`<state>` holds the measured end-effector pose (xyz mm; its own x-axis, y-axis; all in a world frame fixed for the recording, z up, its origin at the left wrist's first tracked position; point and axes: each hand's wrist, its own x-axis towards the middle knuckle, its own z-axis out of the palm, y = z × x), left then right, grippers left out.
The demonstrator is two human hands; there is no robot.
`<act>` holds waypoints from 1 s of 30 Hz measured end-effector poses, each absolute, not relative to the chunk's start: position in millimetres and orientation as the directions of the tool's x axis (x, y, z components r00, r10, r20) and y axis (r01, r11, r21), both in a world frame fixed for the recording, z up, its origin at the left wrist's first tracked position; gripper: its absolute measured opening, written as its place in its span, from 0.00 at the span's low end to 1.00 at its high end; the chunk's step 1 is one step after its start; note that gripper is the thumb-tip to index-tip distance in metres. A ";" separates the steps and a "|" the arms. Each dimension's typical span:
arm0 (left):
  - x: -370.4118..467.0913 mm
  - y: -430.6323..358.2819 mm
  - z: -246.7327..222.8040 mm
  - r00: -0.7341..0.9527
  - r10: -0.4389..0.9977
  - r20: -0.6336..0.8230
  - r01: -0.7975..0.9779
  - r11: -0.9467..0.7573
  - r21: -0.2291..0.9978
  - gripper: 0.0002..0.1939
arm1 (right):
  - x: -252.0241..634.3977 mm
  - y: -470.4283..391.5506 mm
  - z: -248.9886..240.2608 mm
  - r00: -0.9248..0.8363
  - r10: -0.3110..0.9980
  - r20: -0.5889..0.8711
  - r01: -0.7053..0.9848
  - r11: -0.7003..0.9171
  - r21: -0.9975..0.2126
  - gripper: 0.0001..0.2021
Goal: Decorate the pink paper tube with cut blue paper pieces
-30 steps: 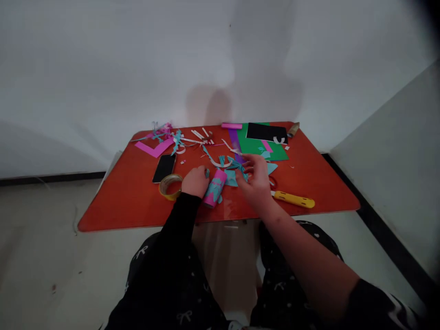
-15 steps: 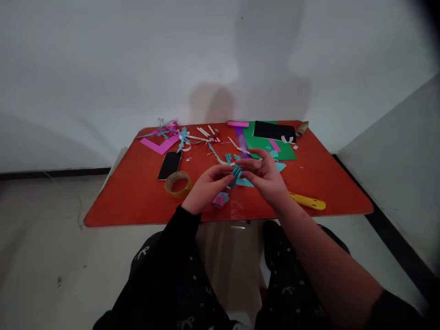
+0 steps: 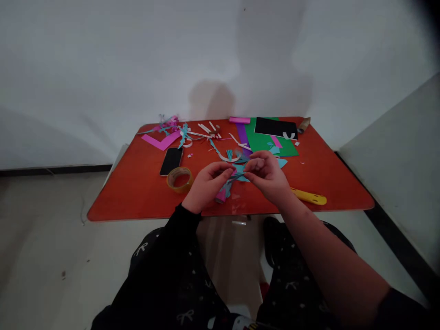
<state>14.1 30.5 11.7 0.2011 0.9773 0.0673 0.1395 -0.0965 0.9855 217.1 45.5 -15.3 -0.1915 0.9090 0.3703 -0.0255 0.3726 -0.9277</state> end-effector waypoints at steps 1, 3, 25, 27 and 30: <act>13.8 29.8 13.0 0.202 0.967 0.154 0.205 -0.195 0.959 0.14 | 216.2 45.6 -15.8 -0.184 0.914 0.362 -0.024 0.364 -0.931 0.23; 13.5 28.2 16.0 0.275 0.915 0.296 0.378 -0.386 0.841 0.13 | 214.0 46.0 -16.7 -0.168 0.929 0.330 -0.028 0.331 -0.943 0.23; 36.5 28.9 0.9 0.197 0.952 0.234 0.570 -0.305 0.763 0.13 | 207.3 50.9 -20.5 -0.105 0.984 0.147 -0.074 0.139 -0.987 0.26; 36.7 30.4 0.3 0.183 0.967 0.179 0.411 -0.240 0.879 0.13 | 208.8 50.5 -19.0 -0.118 0.975 0.188 -0.065 0.181 -0.981 0.24; 34.2 32.0 0.3 0.192 0.979 0.074 0.190 -0.111 0.976 0.17 | 210.8 48.7 -14.9 -0.138 0.950 0.279 -0.052 0.274 -0.960 0.22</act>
<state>34.2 32.0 0.3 0.1916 0.9787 0.0737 0.1897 -0.1106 0.9756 210.8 48.7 -14.9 -0.1378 0.9504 0.2789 -0.0524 0.2742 -0.9603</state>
